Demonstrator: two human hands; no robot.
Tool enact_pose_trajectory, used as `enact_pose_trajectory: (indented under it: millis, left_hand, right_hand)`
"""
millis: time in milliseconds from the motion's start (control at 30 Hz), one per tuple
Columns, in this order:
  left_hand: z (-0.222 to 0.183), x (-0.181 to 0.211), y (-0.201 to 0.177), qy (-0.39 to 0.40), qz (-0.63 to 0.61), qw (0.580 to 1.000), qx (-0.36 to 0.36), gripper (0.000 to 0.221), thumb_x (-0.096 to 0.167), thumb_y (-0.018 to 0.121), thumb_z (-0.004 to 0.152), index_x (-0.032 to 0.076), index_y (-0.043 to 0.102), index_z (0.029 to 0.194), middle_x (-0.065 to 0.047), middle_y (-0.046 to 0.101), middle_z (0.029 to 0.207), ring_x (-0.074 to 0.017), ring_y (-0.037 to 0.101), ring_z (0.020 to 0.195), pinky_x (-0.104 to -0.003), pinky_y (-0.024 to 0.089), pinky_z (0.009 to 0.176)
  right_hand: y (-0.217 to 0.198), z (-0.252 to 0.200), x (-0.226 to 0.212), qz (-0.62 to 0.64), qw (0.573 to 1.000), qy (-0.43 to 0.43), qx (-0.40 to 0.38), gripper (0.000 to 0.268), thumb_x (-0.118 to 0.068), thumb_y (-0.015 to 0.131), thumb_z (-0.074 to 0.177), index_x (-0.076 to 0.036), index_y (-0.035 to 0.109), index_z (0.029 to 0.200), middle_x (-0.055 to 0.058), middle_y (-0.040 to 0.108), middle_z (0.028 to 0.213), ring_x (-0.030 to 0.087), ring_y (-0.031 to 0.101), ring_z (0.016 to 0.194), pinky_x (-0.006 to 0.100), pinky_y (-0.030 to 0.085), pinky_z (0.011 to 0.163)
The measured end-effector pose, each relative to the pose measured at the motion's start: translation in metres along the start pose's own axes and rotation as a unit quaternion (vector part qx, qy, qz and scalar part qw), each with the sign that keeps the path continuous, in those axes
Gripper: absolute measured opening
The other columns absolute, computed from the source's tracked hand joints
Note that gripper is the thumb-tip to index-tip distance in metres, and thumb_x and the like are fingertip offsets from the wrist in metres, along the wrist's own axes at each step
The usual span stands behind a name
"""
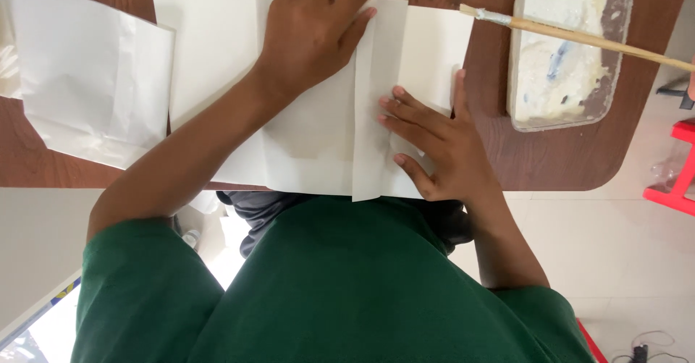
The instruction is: Assembling paper bags by folding paper and applying glue with a brush
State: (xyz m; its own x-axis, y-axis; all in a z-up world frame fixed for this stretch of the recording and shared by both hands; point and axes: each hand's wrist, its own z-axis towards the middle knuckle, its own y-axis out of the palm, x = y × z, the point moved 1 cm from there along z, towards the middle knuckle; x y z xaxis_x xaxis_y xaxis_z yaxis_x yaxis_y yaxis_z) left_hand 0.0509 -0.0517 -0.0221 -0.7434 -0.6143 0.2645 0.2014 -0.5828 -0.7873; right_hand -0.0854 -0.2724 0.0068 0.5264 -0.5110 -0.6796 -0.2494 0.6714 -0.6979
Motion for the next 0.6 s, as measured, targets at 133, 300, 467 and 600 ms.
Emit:
enact_pose_trajectory:
  millis: [133,300,467,600]
  left_hand:
    - [-0.002,-0.004,0.001,0.032,-0.03,0.999,0.003,0.021,-0.01,0.07,0.093,0.008,0.064,0.101,-0.004,0.059,0.094,-0.0209,0.055,0.074,-0.03,0.037,0.046]
    - [0.001,-0.013,-0.018,0.113,0.02,0.99,-0.081,0.017,0.017,0.078,0.1,0.009,0.068,0.111,-0.005,0.063,0.11,-0.0226,0.06,0.087,-0.033,0.045,0.063]
    - [-0.014,-0.025,-0.016,0.148,0.119,0.973,-0.13,0.046,0.062,0.067,0.115,0.02,0.07,0.133,-0.006,0.06,0.141,-0.0238,0.058,0.124,-0.038,0.047,0.09]
    - [-0.016,-0.029,-0.011,0.104,-0.002,0.984,-0.143,0.032,0.038,0.059,0.117,0.012,0.065,0.135,-0.014,0.062,0.126,-0.032,0.06,0.109,-0.043,0.045,0.086]
  right_hand:
    - [0.001,0.003,0.001,0.017,1.0,0.023,0.012,0.03,-0.011,0.058,0.104,0.0,0.068,0.13,0.02,0.065,0.143,0.035,0.061,0.139,0.062,0.007,0.129]
    - [0.008,0.004,0.005,-0.049,0.999,0.018,0.012,0.02,-0.01,0.078,0.103,-0.001,0.073,0.12,0.015,0.066,0.142,0.034,0.063,0.136,0.059,0.011,0.127]
    - [0.012,0.007,0.005,-0.11,0.994,0.008,0.005,0.024,-0.019,0.08,0.105,-0.002,0.072,0.12,0.014,0.067,0.142,0.033,0.065,0.134,0.061,0.016,0.125]
    - [0.015,0.01,-0.002,-0.165,0.986,0.01,-0.007,0.033,-0.027,0.083,0.105,-0.003,0.07,0.125,0.015,0.065,0.143,0.034,0.065,0.133,0.062,0.02,0.123]
